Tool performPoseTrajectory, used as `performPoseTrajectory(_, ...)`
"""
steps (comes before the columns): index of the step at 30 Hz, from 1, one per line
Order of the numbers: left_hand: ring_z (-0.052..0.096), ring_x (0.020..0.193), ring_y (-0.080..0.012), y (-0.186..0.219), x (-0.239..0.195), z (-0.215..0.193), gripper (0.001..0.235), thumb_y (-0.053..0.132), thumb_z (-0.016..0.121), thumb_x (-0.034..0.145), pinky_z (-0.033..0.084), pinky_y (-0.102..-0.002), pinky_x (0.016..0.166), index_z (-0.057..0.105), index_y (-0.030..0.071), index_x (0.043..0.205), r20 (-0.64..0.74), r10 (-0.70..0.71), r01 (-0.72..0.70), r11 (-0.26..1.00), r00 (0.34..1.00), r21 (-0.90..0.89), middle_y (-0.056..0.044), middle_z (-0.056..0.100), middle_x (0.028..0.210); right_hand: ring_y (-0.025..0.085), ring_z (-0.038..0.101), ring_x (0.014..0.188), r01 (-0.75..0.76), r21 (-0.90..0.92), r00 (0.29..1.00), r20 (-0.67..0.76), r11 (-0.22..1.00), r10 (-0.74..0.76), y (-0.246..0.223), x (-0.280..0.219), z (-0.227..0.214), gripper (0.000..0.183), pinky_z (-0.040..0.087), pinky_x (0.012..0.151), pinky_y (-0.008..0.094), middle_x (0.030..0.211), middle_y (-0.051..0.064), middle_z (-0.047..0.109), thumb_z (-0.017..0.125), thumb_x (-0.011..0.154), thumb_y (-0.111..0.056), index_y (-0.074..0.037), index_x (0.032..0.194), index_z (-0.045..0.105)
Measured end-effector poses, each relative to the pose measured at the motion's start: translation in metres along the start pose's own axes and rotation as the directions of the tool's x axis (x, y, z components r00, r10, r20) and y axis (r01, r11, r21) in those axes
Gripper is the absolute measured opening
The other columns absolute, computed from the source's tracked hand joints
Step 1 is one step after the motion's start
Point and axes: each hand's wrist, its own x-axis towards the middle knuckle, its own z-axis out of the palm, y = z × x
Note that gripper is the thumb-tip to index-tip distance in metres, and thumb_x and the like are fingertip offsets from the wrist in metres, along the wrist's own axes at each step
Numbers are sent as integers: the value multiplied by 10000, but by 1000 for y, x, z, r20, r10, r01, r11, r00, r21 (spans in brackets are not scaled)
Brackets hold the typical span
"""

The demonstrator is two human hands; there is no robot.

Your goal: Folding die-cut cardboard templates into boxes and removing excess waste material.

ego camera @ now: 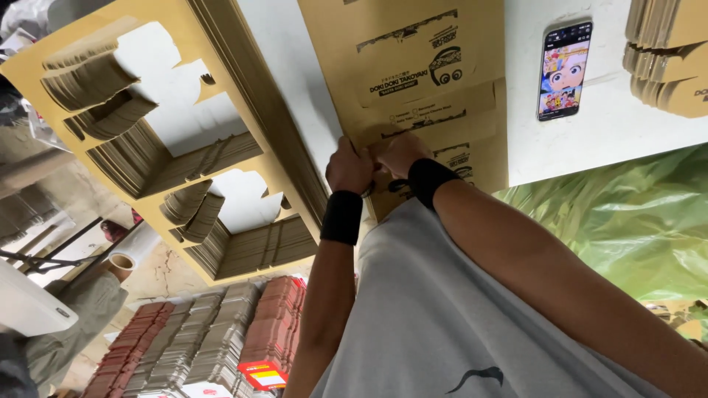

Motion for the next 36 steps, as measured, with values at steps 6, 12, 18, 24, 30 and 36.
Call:
performPoseTrajectory(6,718,1056,-436,-5,-4,1,271,353,546,956,579,-548,874,503,128,1099,10,7,-6,999,1000,-35,-228,722,1063,138,533,484,259,-608,965,194,750,-175,18,12,3,234,475,521,277,573,24,650,684,864,-266,-153,667,742)
performPoseTrajectory(12,754,926,-409,-15,15,5,247,315,536,898,608,-532,792,567,119,1045,-45,87,-88,996,995,-19,-206,750,938,138,525,417,-31,308,1000,4,951,31,-22,-42,-16,626,487,461,320,581,75,663,673,955,-649,-136,598,633)
performPoseTrajectory(18,771,871,-343,11,-15,25,225,315,502,944,622,-467,808,553,123,1049,-86,183,-149,939,979,310,-141,746,901,163,602,577,42,-359,999,2,932,-44,-68,-58,-24,420,487,570,337,609,78,610,662,991,-300,-109,622,609)
performPoseTrajectory(24,753,898,-419,-17,-7,32,347,407,533,898,609,-517,770,590,87,1019,-121,156,-139,980,980,141,-167,712,864,154,658,619,301,-814,938,158,497,-309,-8,28,-3,340,531,564,315,691,23,695,684,946,-376,-156,688,709)
performPoseTrajectory(30,710,1060,-422,-41,-27,33,420,309,542,944,578,-555,870,431,85,1281,-5,100,-100,986,995,-136,-197,665,1057,157,575,470,165,104,985,-64,981,-159,27,10,6,506,519,485,311,553,40,615,654,936,-520,-160,583,615)
performPoseTrajectory(36,684,1098,-503,-42,-47,33,525,235,568,971,545,-610,909,273,79,1377,2,175,-172,971,985,-168,-294,699,1110,441,710,905,-229,593,591,715,772,-373,178,132,-15,402,607,698,473,1068,279,697,622,980,-423,-32,1064,663)
